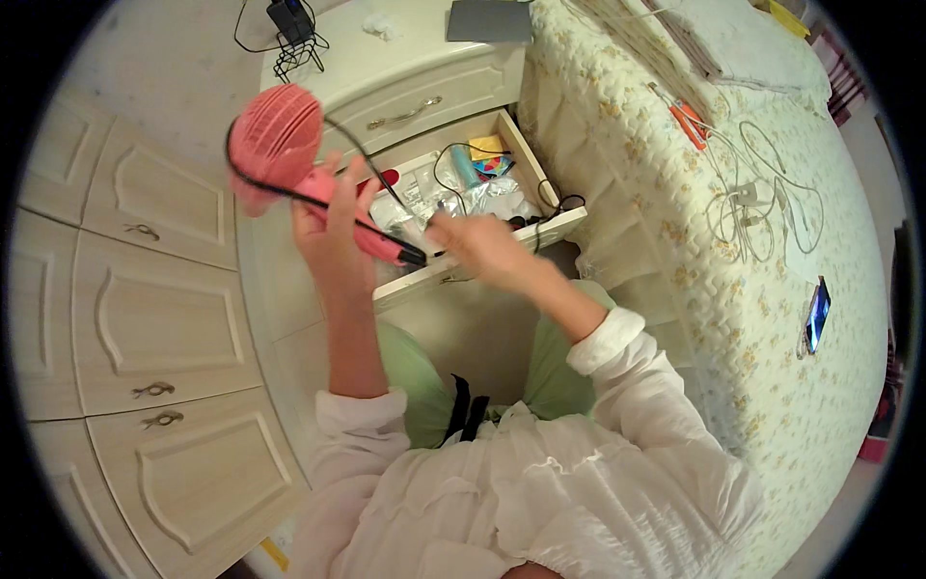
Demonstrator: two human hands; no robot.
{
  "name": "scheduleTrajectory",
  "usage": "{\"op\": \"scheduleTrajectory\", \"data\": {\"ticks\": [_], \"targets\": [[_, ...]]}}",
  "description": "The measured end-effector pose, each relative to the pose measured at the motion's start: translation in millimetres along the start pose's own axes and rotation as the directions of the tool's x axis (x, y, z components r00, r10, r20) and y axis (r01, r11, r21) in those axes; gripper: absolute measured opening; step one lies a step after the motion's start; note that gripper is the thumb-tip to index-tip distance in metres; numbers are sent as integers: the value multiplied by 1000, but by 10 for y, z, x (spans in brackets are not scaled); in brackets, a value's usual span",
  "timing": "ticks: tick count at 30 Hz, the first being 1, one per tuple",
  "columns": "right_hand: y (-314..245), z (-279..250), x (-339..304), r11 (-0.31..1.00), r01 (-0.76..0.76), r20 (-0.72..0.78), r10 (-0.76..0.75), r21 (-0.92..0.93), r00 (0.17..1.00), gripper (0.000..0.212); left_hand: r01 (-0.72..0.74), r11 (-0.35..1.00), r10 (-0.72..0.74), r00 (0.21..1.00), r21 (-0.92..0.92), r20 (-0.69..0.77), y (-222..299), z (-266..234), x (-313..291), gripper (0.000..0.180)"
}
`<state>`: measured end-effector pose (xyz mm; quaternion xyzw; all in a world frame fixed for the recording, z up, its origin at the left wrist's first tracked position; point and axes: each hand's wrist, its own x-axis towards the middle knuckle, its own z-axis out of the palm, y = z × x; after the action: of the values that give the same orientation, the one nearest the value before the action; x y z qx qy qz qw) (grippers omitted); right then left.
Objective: The person removes various items from a bedside table drawer, including a hair dryer and several cords, and then wipes the inside of the empty drawer with a cloth.
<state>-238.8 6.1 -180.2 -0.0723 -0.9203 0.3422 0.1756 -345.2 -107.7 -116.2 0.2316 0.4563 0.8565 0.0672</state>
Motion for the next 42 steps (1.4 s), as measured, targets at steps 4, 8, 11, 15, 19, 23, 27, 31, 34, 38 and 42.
{"op": "scheduleTrajectory", "data": {"ticks": [4,8,11,15,19,23,27,31,34,38,42], "targets": [[-221,254,-94,983,88,210,-52,-164,976,20,101,994,-102,994,-39,-38,-75,72,38,34],[-139,391,-266,990,135,24,-136,33,990,19,118,993,-117,992,29,-40,-54,40,129,29],[-303,276,-466,976,194,133,-206,96,970,19,-21,950,44,997,312,-67,-144,-106,286,29],[-587,-150,-477,947,261,175,-294,187,940,16,-421,414,479,855,807,200,-235,-228,350,44],[-618,-740,-342,929,310,57,-327,202,943,14,-317,524,189,948,790,255,-119,-263,252,56],[-512,-1133,69,957,177,-35,-173,232,984,14,140,742,-359,909,656,212,-77,-378,-21,60],[-488,-1270,332,907,3,40,-22,422,999,15,164,823,-444,783,544,435,-6,-305,-277,66],[-336,-1407,466,831,11,95,-76,556,993,19,108,732,-527,716,673,458,144,-281,-299,52],[-106,-1523,512,790,-30,178,-100,612,979,18,281,718,-655,580,636,484,227,-401,-292,37],[331,-1478,471,758,-128,170,23,640,985,14,562,757,-643,548,334,535,271,-564,-368,30],[559,-1351,341,821,-125,162,40,557,986,11,578,812,-543,699,80,466,389,-538,-334,44]]}}
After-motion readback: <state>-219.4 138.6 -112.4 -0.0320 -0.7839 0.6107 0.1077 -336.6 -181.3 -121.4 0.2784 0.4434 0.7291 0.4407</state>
